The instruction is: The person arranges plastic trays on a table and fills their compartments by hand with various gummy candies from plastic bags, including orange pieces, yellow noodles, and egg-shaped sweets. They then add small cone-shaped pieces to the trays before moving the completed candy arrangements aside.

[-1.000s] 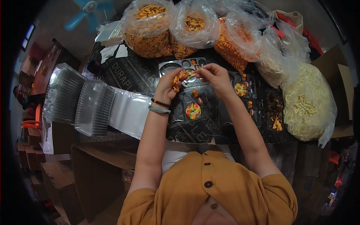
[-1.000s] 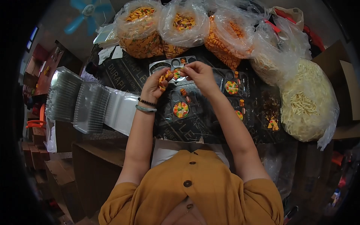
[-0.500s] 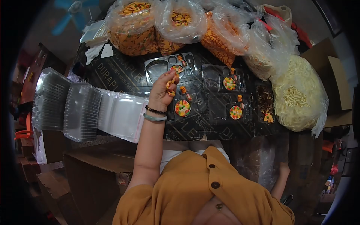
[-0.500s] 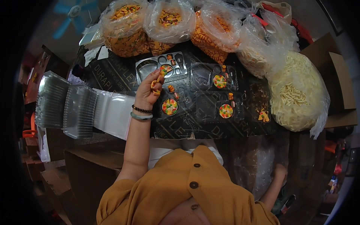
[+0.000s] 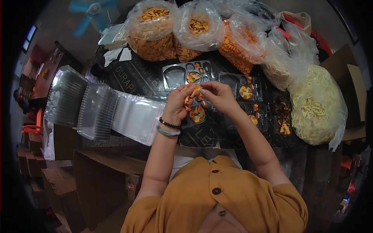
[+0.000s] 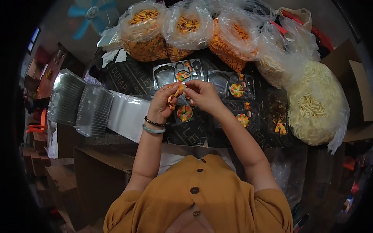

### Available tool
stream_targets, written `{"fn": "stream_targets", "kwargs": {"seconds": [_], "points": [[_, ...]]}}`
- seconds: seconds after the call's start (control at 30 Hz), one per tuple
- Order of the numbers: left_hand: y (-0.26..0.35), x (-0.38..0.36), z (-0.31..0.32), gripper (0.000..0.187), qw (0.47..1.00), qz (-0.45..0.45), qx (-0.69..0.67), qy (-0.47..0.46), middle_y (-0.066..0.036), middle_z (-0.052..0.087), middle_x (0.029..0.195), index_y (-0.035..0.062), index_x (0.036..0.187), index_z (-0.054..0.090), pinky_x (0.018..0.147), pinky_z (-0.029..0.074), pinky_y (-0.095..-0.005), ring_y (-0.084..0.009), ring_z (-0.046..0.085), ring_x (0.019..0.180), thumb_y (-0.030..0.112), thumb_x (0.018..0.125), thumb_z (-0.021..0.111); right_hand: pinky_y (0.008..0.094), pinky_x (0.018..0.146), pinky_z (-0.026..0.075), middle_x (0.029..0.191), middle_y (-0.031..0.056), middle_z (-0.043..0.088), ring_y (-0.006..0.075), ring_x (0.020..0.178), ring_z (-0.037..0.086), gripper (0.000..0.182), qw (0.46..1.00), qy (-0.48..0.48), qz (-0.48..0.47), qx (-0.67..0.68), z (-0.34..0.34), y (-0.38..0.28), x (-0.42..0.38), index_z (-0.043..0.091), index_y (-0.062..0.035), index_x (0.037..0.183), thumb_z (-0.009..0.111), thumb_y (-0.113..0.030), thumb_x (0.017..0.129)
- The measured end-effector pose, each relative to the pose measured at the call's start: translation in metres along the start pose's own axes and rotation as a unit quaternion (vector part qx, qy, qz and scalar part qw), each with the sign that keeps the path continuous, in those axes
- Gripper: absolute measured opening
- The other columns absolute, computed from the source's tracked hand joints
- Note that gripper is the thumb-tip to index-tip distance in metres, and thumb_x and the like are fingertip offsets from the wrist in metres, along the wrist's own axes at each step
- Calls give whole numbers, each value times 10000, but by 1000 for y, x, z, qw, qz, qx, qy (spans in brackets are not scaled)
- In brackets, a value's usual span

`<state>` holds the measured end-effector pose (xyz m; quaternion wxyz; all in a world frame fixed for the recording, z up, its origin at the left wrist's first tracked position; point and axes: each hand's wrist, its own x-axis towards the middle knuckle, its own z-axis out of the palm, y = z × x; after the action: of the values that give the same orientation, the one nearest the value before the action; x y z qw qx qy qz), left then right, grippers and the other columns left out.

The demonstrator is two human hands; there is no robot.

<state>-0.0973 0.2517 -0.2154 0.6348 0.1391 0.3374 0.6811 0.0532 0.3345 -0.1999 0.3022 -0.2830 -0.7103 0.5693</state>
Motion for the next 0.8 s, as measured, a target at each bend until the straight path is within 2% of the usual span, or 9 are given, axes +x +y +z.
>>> {"fn": "stream_targets", "kwargs": {"seconds": [0.07, 0.2, 0.27, 0.3, 0.37, 0.43, 0.47, 0.53, 0.8], "points": [[3, -2, 2, 205, 999, 16, 31, 34, -77, 638, 790, -29, 1025, 585, 414, 376, -124, -41, 525, 514, 87, 856, 600, 161, 461, 411, 749, 36, 643, 41, 583, 553, 161, 990, -35, 70, 114, 7, 0, 12, 618, 1, 952, 595, -134, 867], [10, 3, -1, 180, 985, 49, 121, 109, -64, 643, 745, -12, 971, 607, 428, 387, -143, -56, 553, 529, 98, 831, 636, 213, 484, 445, 739, 52, 641, 79, 587, 571, 149, 991, -32, 100, 78, 7, 15, 29, 622, 1, 920, 609, -127, 845], [14, 16, -14, 176, 969, 70, 196, 130, -59, 644, 741, -8, 956, 614, 436, 392, -152, -62, 567, 550, 105, 825, 643, 291, 534, 474, 730, 103, 631, 174, 608, 606, 118, 981, 62, -85, -162, 3, 24, 42, 628, -8, 877, 625, -99, 802], [15, 26, -22, 172, 946, 96, 272, 149, -54, 646, 737, -4, 941, 621, 443, 397, -160, -68, 581, 570, 113, 819, 650, 363, 614, 483, 771, 154, 620, 277, 679, 618, 142, 957, 68, -118, -254, 1, 21, 46, 632, -13, 864, 635, -117, 766], [16, 45, -29, 171, 927, 124, 316, 162, -45, 639, 709, -2, 860, 643, 451, 418, -199, -74, 582, 573, 149, 789, 684, 372, 628, 481, 788, 155, 622, 293, 700, 616, 148, 935, 38, -122, -332, 2, 36, 57, 640, -22, 865, 631, -134, 768], [20, 58, -29, 227, 824, 142, 516, 187, -92, 640, 687, -10, 800, 649, 507, 470, -274, -154, 616, 588, 194, 735, 725, 380, 641, 480, 805, 155, 624, 308, 721, 614, 156, 904, 7, -126, -408, -1, 36, 62, 647, -30, 867, 627, -151, 771], [19, 63, -29, 227, 825, 143, 513, 187, -92, 640, 687, -10, 800, 649, 507, 470, -274, -154, 616, 588, 194, 735, 725, 384, 651, 480, 817, 144, 626, 304, 728, 615, 164, 923, 6, -92, -375, -5, 35, 64, 655, -39, 871, 627, -166, 771], [19, 70, -27, 253, 688, 200, 671, 192, -97, 622, 640, -12, 740, 640, 549, 462, -296, -182, 602, 588, 212, 696, 749, 388, 661, 480, 829, 134, 629, 300, 735, 615, 172, 938, 1, -61, -342, -13, 34, 70, 663, -49, 875, 627, -182, 772], [16, 85, -34, 269, 681, 173, 689, 179, -145, 639, 723, -13, 770, 633, 624, 490, -334, -255, 631, 673, 189, 626, 737, 388, 687, 478, 791, 121, 616, 298, 771, 601, 179, 937, -24, -70, -340, -14, 45, 71, 679, -91, 904, 642, -187, 757]]}}
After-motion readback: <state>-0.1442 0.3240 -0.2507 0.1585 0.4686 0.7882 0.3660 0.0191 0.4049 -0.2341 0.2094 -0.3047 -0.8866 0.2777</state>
